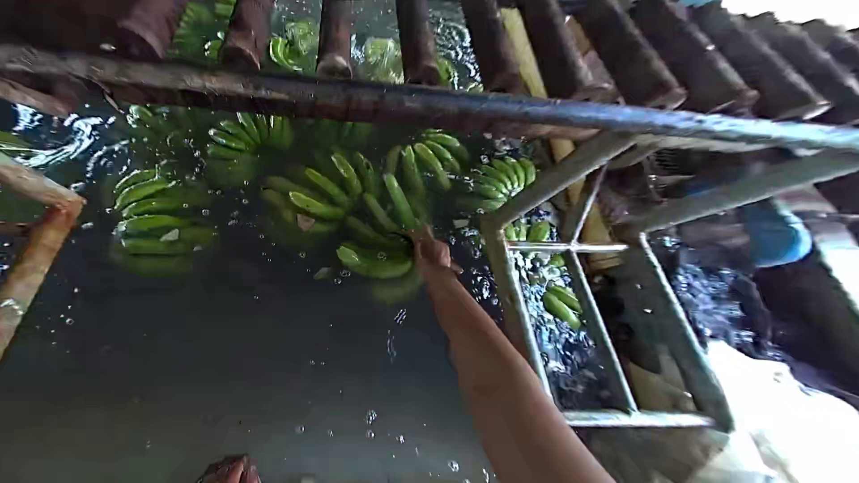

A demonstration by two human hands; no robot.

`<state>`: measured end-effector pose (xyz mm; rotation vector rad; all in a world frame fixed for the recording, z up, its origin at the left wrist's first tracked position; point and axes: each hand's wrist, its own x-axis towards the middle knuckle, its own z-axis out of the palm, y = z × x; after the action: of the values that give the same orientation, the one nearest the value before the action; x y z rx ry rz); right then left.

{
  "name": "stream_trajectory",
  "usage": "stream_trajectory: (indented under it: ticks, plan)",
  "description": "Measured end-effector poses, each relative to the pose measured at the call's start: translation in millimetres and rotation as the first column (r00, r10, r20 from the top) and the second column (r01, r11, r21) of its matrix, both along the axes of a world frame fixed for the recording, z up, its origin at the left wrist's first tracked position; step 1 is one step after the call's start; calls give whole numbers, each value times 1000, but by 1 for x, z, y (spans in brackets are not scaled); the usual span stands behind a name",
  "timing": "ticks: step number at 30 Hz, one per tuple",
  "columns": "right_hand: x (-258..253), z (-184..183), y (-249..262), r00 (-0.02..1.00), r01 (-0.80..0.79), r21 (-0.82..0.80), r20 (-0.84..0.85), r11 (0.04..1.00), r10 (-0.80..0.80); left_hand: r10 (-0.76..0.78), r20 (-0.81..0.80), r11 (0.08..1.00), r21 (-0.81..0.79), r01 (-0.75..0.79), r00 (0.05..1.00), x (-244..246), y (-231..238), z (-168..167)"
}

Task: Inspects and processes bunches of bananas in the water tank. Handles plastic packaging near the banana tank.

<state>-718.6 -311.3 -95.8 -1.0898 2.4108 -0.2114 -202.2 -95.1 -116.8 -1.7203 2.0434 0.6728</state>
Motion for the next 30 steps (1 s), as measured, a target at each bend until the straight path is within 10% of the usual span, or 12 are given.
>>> stream_trajectory:
  ticks: [16,21,25,30]
  plan:
    - [200,-3,132,863,-482,281,315,830,395,39,104,994,99,-50,994,-7,-5,12]
    - [157,-23,150,663,98,-80,749,992,-5,54,89,989,134,-66,995,-7,-8,14]
    - [138,-52,191,267,568,-19,950,823,-162,47,34,994,93,-50,998,-2,-7,5]
    - [158,-74,220,78,708,48,986,704,-145,-5,-37,998,-64,3,999,2,1,-6]
